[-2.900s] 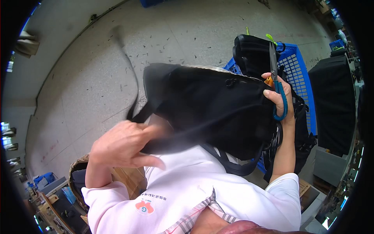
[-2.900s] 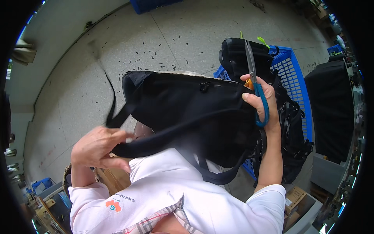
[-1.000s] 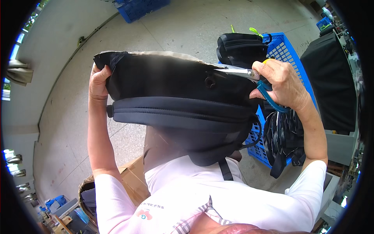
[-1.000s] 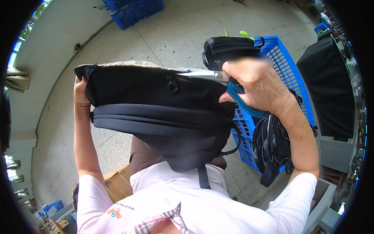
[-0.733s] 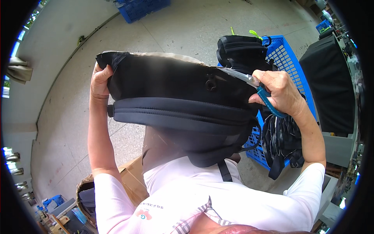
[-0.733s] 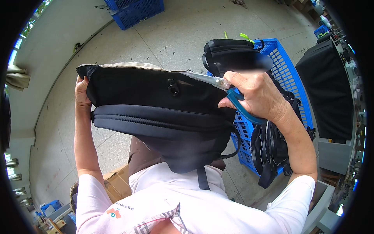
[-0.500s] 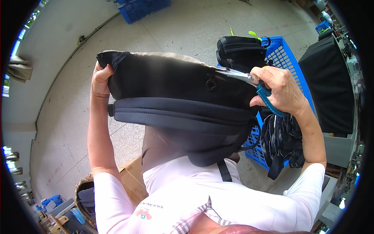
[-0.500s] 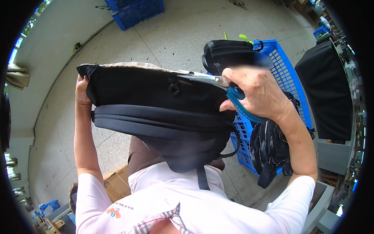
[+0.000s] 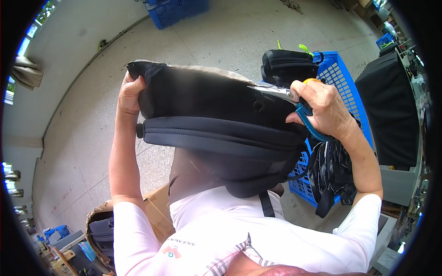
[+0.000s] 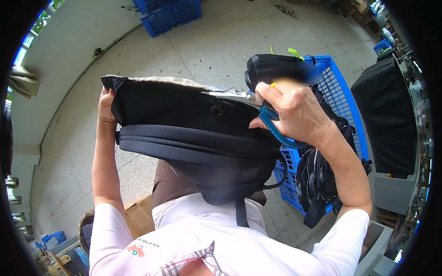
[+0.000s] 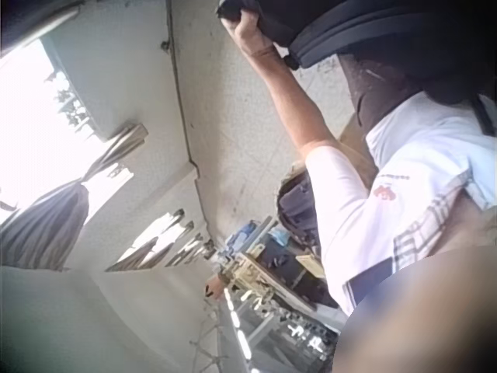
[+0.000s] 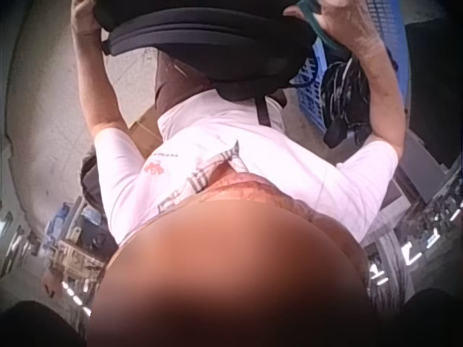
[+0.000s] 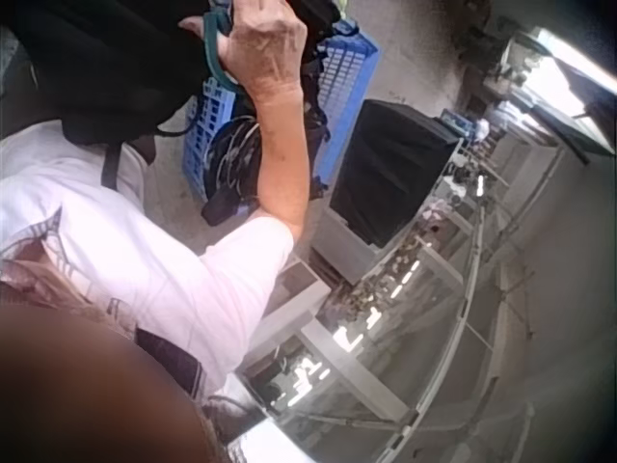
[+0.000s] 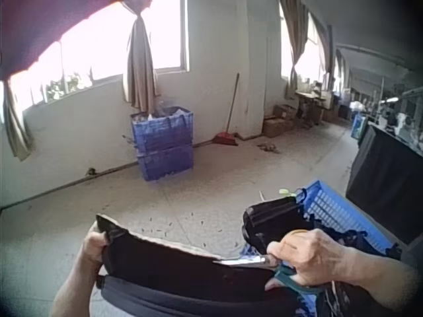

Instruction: Trimming excess fabric and threads from backpacks using scissors.

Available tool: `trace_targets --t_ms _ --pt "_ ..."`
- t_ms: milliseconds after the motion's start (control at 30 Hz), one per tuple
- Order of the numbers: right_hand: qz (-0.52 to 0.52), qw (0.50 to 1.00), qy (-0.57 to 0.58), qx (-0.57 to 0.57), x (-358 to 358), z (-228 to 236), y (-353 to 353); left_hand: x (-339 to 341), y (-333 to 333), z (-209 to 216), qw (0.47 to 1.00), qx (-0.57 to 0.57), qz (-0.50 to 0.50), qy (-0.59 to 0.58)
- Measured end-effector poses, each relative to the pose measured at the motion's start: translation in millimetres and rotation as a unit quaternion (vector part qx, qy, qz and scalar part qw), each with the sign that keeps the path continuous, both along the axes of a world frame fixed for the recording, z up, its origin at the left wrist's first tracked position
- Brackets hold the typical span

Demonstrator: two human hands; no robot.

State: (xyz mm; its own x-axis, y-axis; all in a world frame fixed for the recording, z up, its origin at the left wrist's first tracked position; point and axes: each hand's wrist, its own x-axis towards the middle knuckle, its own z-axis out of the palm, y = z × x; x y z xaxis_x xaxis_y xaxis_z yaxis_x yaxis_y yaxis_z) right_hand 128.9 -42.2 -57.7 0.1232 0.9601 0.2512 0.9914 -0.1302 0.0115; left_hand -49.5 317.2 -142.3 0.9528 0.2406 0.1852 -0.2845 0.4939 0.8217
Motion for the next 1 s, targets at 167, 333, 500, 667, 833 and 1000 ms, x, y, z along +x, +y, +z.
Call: trace_targets --t_ms 167,333,500,667,833,1000 --pt "-0.001 0.998 0.056 0.041 -1.1 -10.3 0.0 -1.1 -2.1 -1.2 1.0 0.014 0.022 0.009" --pt "0.0 0.995 0.085 0.041 -3.9 1.3 6.2 -2.6 -2.0 -0.1 1.0 0.015 0.01 0.012" --pt "0.018 0.998 0.049 0.031 -3.5 7.1 20.6 -1.4 -3.4 0.5 1.0 0.013 -0.002 -0.004" --pt "0.009 0.996 0.083 0.037 -4.0 -0.9 16.0 -3.0 -6.2 -1.5 1.0 0.007 0.002 -0.009" --pt "0.014 0.997 0.079 0.01 -6.8 9.0 19.7 -5.6 -5.2 -1.6 0.999 0.016 -0.019 -0.027" --pt "0.003 0.99 0.135 -0.028 -7.9 19.5 25.9 -7.3 -7.1 2.1 0.999 0.021 -0.021 -0.041"
